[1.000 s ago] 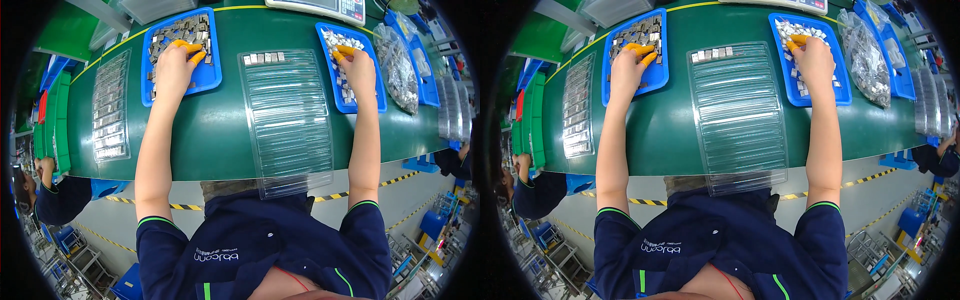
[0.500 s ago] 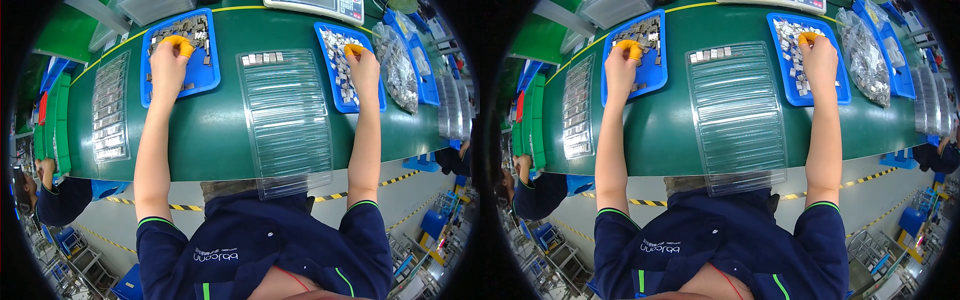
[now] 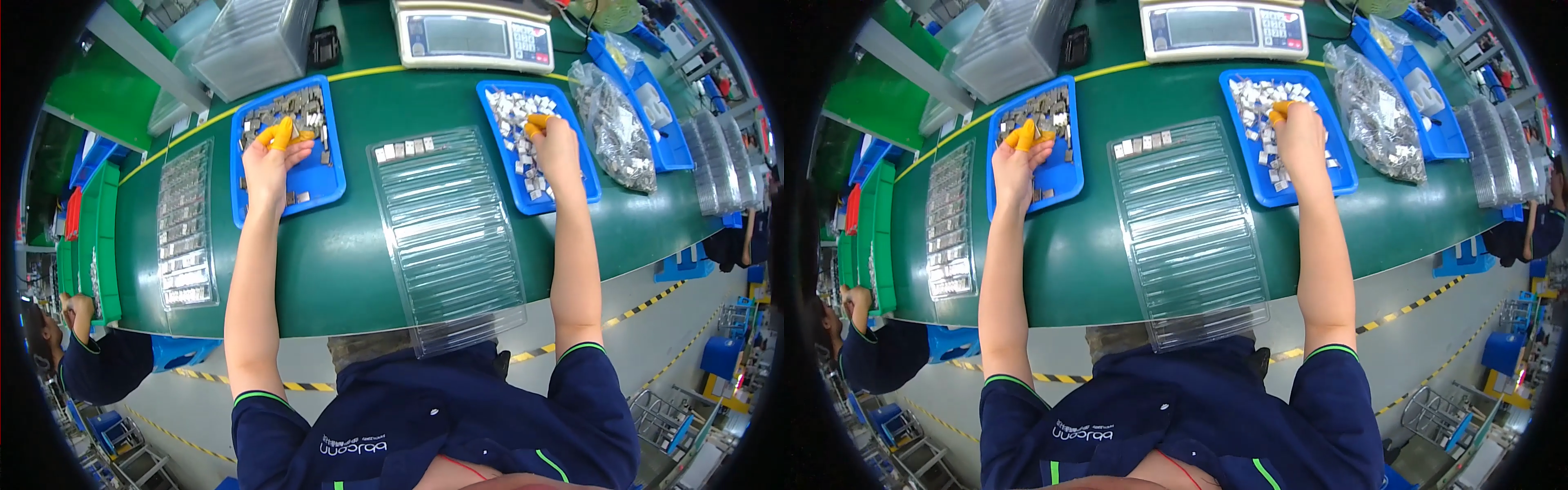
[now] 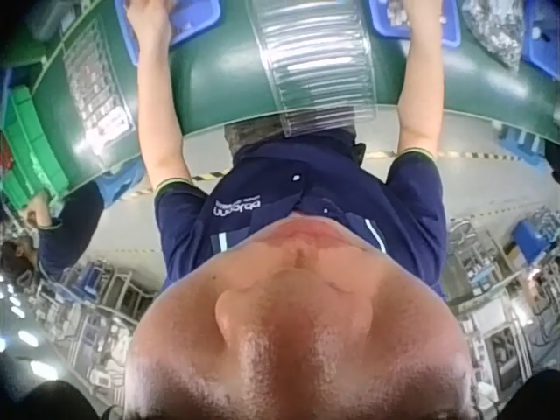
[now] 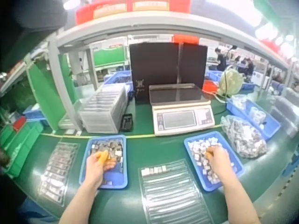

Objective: Picking small electronic components from trays and placing them into a plastic organizer.

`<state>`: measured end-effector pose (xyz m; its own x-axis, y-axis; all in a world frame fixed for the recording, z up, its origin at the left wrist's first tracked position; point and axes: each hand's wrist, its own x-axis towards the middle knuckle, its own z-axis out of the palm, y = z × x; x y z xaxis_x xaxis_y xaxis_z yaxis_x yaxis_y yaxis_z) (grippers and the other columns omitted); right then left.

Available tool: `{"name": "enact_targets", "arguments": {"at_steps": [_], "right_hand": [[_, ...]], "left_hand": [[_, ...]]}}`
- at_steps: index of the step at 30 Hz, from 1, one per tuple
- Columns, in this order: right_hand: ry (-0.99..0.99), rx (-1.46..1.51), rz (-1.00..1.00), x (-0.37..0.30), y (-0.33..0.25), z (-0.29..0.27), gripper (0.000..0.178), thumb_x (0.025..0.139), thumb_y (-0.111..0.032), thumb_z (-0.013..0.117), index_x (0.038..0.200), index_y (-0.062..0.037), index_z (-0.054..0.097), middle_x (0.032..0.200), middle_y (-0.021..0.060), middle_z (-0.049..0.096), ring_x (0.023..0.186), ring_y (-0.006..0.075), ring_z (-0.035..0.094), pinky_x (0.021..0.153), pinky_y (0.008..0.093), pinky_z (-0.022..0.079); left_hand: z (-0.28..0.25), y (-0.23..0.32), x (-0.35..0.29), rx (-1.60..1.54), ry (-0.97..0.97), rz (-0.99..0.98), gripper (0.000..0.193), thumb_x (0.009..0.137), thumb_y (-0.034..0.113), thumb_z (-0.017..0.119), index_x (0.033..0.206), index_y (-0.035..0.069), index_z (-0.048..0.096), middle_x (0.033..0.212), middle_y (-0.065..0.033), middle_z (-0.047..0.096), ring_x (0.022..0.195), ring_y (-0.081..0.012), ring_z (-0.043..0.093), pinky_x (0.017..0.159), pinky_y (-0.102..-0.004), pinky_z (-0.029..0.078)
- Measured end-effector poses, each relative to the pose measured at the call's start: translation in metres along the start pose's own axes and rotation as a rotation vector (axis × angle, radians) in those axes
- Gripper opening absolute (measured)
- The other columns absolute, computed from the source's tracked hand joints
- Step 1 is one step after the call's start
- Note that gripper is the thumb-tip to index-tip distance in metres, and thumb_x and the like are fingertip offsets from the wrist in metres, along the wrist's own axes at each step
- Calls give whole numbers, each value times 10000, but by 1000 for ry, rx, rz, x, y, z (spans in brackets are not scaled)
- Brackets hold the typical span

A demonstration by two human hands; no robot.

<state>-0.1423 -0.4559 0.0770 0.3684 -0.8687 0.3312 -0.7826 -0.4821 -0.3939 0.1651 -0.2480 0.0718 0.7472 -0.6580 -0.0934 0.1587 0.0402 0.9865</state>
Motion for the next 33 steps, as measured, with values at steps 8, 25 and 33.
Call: {"name": "enact_targets", "arguments": {"at_steps": [8, 25, 33], "right_hand": [[236, -143, -77, -2, -4, -32, 170, 754, -16, 547, 909, 12, 610, 846, 203, 590, 808, 350, 561, 721, 424, 444], [-216, 1715, -714, -83, -35, -227, 278, 849, -145, 500, 1103, -35, 514, 1060, 46, 530, 996, 132, 467, 912, 306, 378], [-146, 1639, -904, -112, -37, -253, 279, 852, -128, 495, 1114, -32, 506, 1067, 51, 521, 1007, 134, 464, 898, 306, 390]], "left_hand": [[-10, -6, -1, -57, 3, 62, 221, 803, -11, 588, 1024, -27, 582, 914, -111, 615, 745, -149, 612, 685, -240, 509], [29, 164, -171, -400, -256, 1345, 211, 770, 64, 627, 972, 86, 572, 973, -7, 540, 808, -77, 520, 504, -125, 448], [2, 174, -178, -369, -517, 1284, 209, 748, 67, 644, 936, 156, 638, 1015, 47, 566, 874, -4, 504, 590, -63, 445]]}}
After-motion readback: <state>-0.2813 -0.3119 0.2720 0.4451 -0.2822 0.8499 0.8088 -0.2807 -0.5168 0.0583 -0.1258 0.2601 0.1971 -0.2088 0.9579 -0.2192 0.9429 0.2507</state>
